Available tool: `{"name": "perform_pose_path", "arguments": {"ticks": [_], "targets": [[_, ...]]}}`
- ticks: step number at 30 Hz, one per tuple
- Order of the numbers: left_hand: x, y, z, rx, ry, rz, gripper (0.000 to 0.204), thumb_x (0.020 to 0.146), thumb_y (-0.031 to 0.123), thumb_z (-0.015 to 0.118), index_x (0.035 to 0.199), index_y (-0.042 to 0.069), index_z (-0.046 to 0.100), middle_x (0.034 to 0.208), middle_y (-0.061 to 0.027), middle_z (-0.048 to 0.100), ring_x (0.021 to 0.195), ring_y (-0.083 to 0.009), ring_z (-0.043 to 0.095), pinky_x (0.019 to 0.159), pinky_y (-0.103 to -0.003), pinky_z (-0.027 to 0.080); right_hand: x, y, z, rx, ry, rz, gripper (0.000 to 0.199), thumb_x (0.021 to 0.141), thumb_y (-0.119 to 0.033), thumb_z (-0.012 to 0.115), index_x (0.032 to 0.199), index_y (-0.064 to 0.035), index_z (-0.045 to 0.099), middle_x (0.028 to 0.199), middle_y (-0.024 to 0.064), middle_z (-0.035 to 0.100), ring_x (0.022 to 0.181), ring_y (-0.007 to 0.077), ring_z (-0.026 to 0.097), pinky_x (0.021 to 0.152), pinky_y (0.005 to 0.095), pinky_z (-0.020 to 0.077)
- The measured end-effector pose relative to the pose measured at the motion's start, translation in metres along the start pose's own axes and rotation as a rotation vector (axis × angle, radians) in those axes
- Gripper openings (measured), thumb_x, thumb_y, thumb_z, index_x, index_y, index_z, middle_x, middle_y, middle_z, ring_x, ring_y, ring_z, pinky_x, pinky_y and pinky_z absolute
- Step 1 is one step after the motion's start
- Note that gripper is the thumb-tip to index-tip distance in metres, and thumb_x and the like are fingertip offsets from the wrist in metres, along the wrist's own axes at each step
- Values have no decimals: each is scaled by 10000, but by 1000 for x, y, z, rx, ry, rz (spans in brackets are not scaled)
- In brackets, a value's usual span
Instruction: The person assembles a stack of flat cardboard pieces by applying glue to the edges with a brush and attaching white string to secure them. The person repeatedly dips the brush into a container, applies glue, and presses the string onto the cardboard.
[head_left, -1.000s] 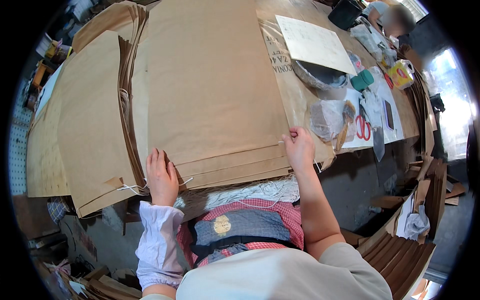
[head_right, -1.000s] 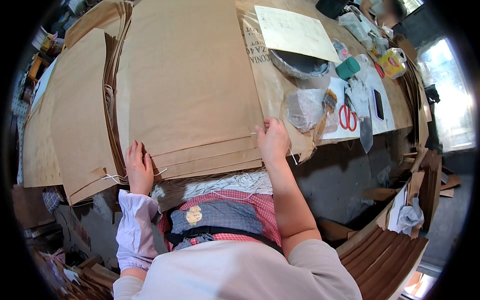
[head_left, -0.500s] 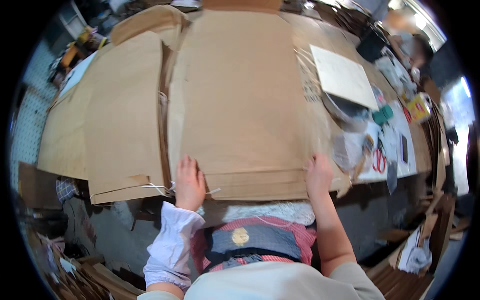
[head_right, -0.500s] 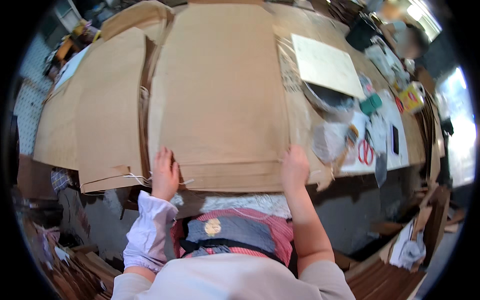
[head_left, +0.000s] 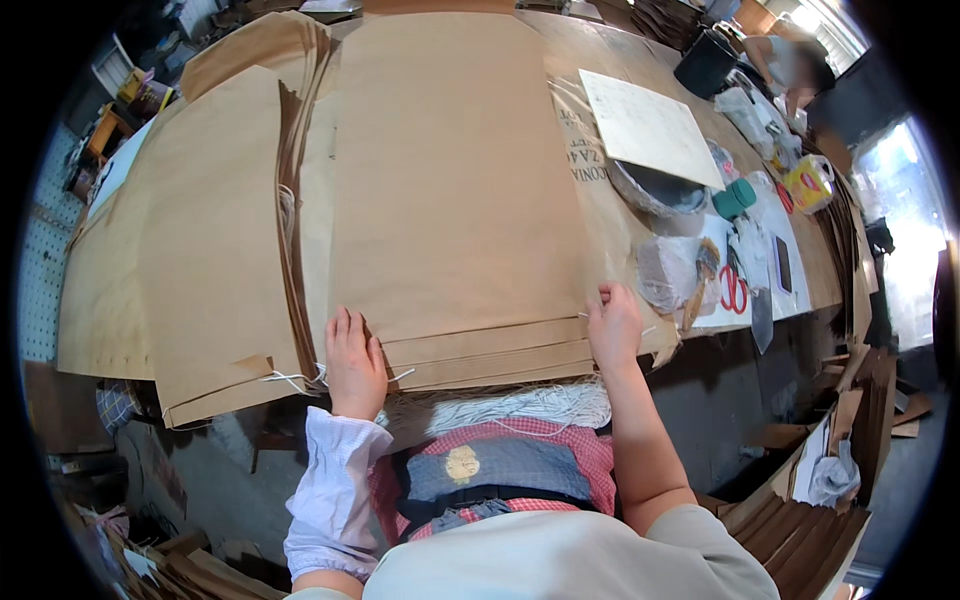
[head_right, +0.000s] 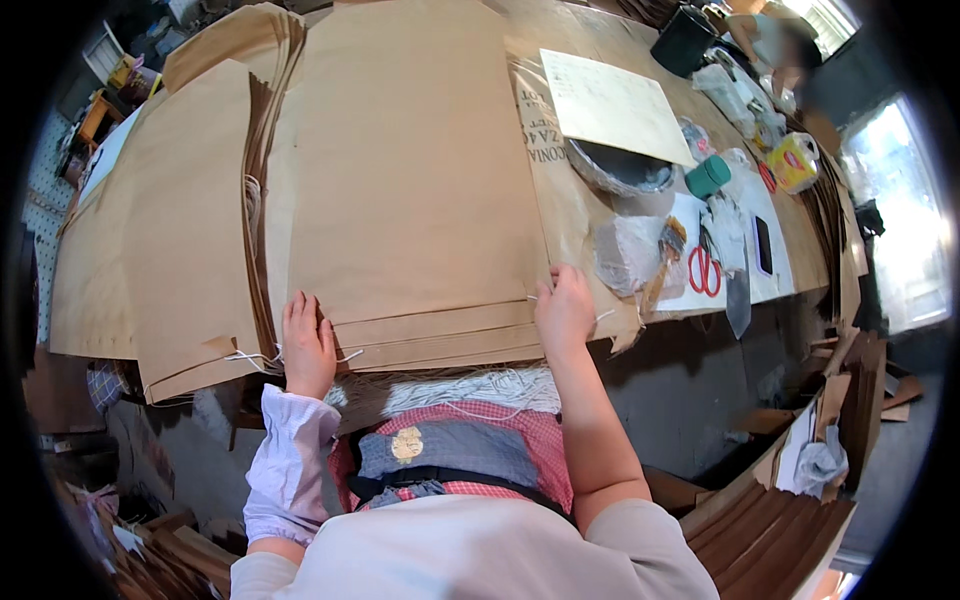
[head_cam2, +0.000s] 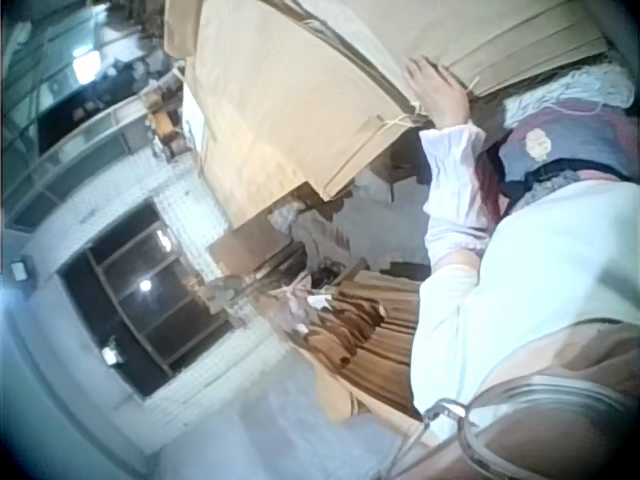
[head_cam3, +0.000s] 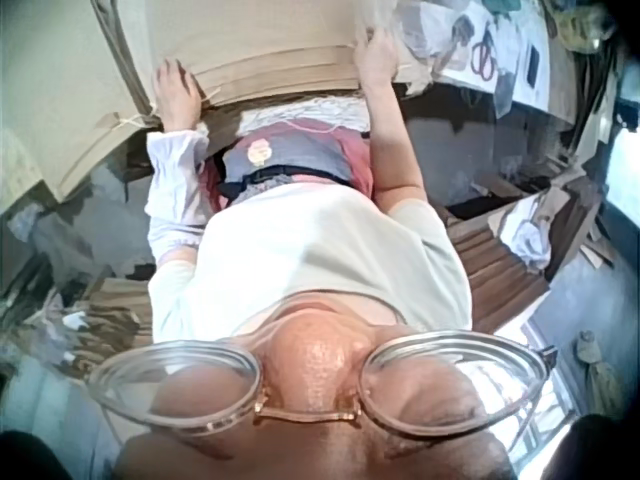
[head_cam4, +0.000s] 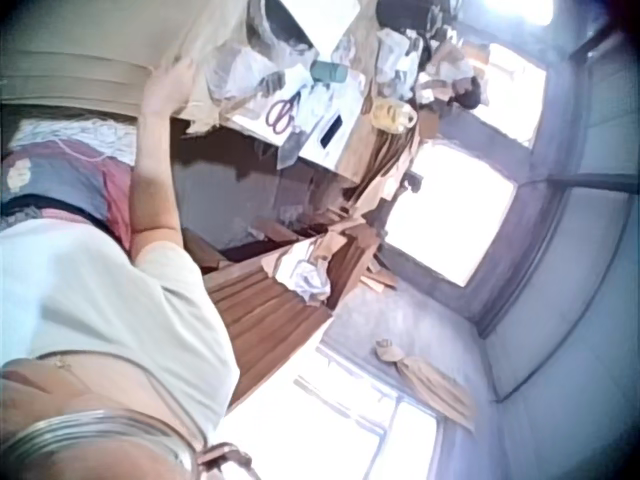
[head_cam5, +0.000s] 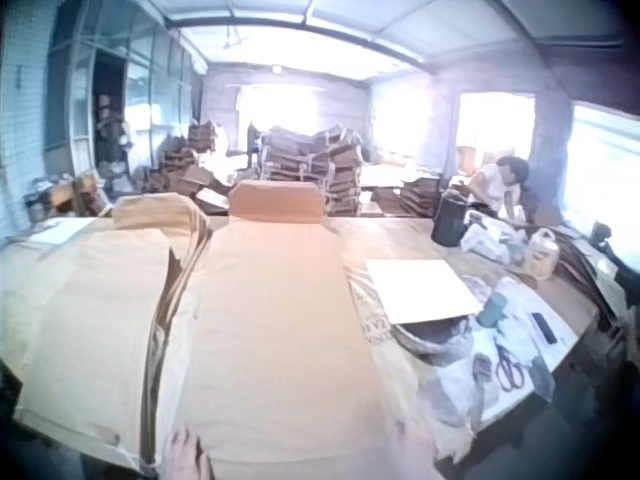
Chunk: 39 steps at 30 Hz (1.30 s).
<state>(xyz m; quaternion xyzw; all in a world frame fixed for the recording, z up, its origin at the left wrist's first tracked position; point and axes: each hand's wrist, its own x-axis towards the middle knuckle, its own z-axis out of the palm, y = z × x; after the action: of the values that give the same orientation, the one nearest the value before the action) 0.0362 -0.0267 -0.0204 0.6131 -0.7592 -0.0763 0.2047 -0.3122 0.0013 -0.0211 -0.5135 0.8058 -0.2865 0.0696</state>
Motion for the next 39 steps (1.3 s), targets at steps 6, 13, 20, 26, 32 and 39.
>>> {"name": "perform_pose_path", "arguments": {"ticks": [6,13,20,26,32,39], "targets": [[-1,-4,-3,-80,11,-24,457,881,124,538,1273,-81,427,1364,-284,378,1254,-424,363,1051,-457,313,1,3,12,-7,-30,-95,185,793,-46,611,974,-25,578,981,116,611,909,281,597,777,361,477],[-15,-4,-41,-1269,-166,-527,314,873,208,639,1063,-32,569,850,-78,649,712,-133,593,611,-296,473,6,11,-85,1196,-651,354,510,779,77,482,1286,84,432,1220,145,570,1127,197,555,952,299,433],[-39,-35,-95,118,391,255,166,746,77,638,673,115,494,617,-80,513,548,-287,522,461,-401,381,-33,-44,-11,457,-239,-74,263,900,-42,488,1153,26,512,827,98,584,761,141,542,664,305,448],[-71,-196,-175,-29,663,-377,211,927,157,524,813,-20,535,672,-132,525,601,-208,464,575,-331,407,-42,-195,71,977,-907,-78,377,910,-46,482,1278,-1,416,769,4,523,682,63,463,586,225,402],[-68,-366,-224,-28,559,-440,268,936,210,522,815,-20,586,657,-119,571,587,-169,505,588,-316,434,-81,-296,126,987,-1199,65,355,899,-38,454,1250,-6,406,739,56,553,546,105,544,475,264,459],[-33,-302,-175,752,574,-854,229,877,211,578,996,20,619,977,-137,635,939,-340,583,776,-438,474,-45,-187,2,682,-1352,-538,518,833,-89,649,1316,-33,469,969,112,648,789,122,615,694,275,516]]}}
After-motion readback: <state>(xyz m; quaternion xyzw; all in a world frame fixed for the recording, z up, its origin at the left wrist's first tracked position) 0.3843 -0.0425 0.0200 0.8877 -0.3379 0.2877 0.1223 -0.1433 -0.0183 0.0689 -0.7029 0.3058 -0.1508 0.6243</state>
